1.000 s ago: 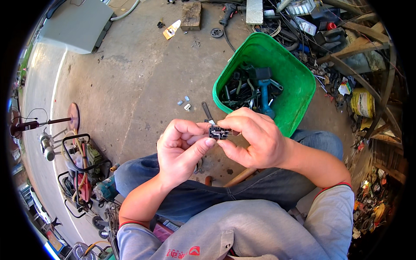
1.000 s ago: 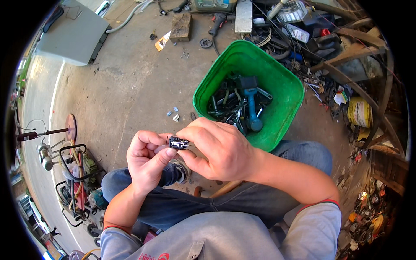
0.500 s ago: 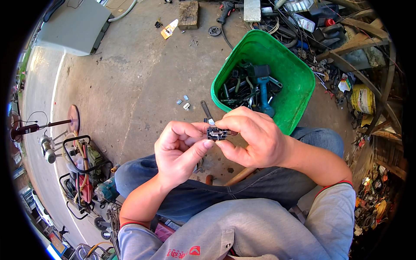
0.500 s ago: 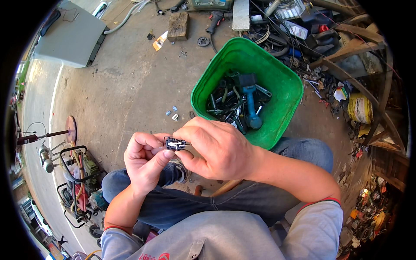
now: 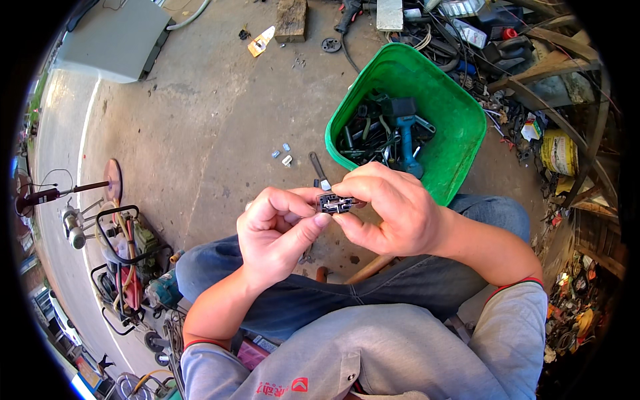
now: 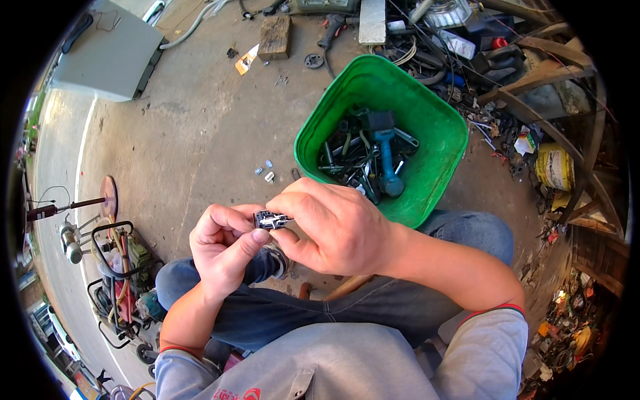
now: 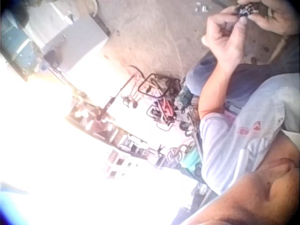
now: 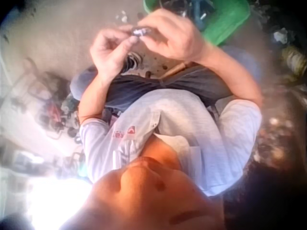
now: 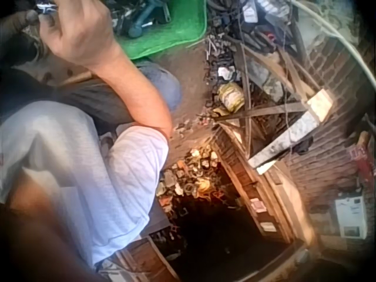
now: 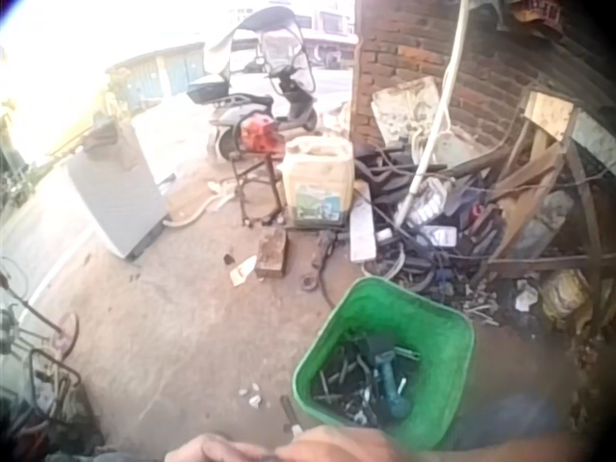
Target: The person sits on a low stool and uses a flathead screwdriver to pry open and manipulate a small black electrical connector. They repeatedly insert and remove a white plastic component from the black housing, adjusting the internal metal contacts with the tool.
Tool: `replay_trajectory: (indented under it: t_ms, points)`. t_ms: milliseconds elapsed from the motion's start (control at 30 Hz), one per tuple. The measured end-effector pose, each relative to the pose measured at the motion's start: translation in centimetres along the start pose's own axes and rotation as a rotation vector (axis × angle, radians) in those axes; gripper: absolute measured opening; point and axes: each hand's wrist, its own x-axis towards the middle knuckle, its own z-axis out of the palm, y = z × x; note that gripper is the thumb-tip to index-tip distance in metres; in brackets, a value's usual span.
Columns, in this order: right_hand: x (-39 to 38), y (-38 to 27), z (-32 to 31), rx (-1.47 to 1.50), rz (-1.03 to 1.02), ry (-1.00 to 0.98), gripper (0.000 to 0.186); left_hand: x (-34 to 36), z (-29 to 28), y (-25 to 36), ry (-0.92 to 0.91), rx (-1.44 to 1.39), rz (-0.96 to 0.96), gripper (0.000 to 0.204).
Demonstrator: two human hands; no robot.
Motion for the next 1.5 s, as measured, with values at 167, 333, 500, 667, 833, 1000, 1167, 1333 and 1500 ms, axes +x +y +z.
replay_trajectory:
  t_ms: [167, 333, 500, 667, 833, 1000, 1167, 1333, 1500]
  points:
    - [0.0, 0.1, -0.2, 0.014, 0.012, -0.039, 0.035, 0.1, 0.5, 0.5, 0.06, -0.038, -0.058, 0.016]
    - [0.2, 0.5, 0.1, 0.054, 0.044, -0.121, 0.036, 0.0, -0.5, 0.7, 0.088, -0.079, -0.221, 0.017]
    - [-0.3, 0.4, 1.7, 0.098, 0.082, -0.293, 0.036, -1.9, -1.7, 0.5, 0.114, -0.128, -0.378, 0.015]
    - [-1.9, 0.0, 5.2, 0.25, 0.27, -0.372, 0.034, -6.5, -4.0, -0.9, 0.176, -0.22, -0.644, 0.01]
    - [-8.0, 6.6, 12.6, 0.466, 1.305, -0.302, 0.024, -7.5, -6.5, -1.3, 0.264, -0.201, -0.631, 0.011]
    - [-14.1, 19.5, 22.2, -0.032, 1.171, -0.335, 0.026, -7.5, -7.6, 0.0, 0.362, -0.312, -0.584, 0.015]
    - [-17.2, 22.2, 25.0, -0.3, 1.149, -0.437, 0.033, -8.1, -8.6, -0.6, 0.381, -0.332, -0.618, 0.015]
    - [-18.8, 22.2, 26.3, -0.475, 1.011, -0.538, 0.032, -7.4, -9.0, -0.4, 0.422, -0.353, -0.648, 0.013]
    - [-17.7, 21.5, 26.1, -0.401, 1.031, -0.432, 0.031, -6.6, -9.5, -0.8, 0.489, -0.354, -0.615, 0.013]
